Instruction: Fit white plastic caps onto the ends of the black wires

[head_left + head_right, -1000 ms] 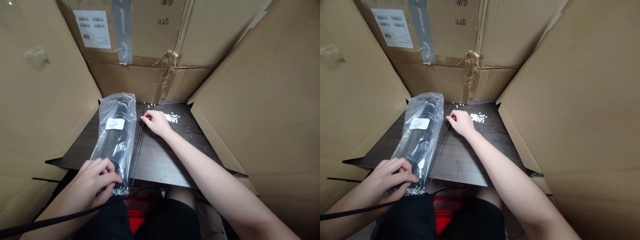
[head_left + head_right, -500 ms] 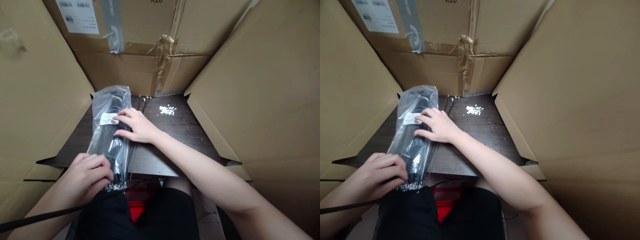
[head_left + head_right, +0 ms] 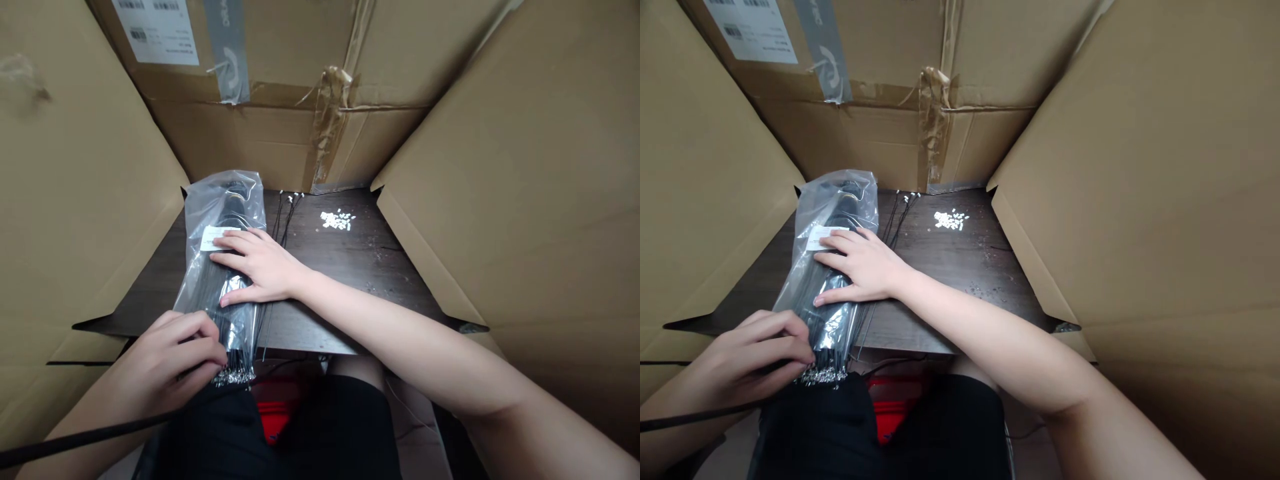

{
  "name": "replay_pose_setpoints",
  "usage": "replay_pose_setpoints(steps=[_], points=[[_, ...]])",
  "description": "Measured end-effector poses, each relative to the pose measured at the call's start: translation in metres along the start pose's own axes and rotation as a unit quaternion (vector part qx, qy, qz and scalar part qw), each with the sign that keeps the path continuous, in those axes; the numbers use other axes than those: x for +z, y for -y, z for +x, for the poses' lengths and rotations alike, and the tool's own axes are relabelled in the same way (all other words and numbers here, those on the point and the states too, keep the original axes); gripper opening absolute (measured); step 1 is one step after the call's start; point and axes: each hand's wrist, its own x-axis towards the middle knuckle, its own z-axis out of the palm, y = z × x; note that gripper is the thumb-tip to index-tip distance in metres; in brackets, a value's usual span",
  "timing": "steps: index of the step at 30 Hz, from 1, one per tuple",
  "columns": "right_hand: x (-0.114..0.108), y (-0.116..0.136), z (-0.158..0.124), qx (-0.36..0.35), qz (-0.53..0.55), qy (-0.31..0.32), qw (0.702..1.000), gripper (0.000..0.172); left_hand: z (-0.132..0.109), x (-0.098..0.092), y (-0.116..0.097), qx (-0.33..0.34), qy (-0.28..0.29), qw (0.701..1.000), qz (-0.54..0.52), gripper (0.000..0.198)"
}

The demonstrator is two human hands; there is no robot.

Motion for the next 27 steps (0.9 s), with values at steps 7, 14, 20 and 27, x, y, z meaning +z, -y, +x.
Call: replay_pose_setpoints(steps=[7, 14, 20, 27], points=[[0.003, 0.000, -0.001, 0.008, 0.002, 0.018, 1.000, 0.080, -0.004, 0.003, -0.006, 0.009, -0.050, 0.998, -0.030, 0.020], [0.004, -0.002, 0.000, 0.017, -0.003, 0.033, 0.999, 0.074, -0.019, 0.013, -0.011, 0.016, -0.112, 0.988, -0.108, 0.024], [0.005, -0.004, 0.001, 0.012, -0.003, 0.035, 0.999, 0.074, -0.031, 0.012, -0.013, -0.006, -0.119, 0.980, -0.158, 0.020], [0.008, -0.006, 0.001, 0.011, -0.006, 0.034, 0.999, 0.076, -0.023, 0.014, -0.013, -0.019, -0.120, 0.987, -0.105, 0.020]])
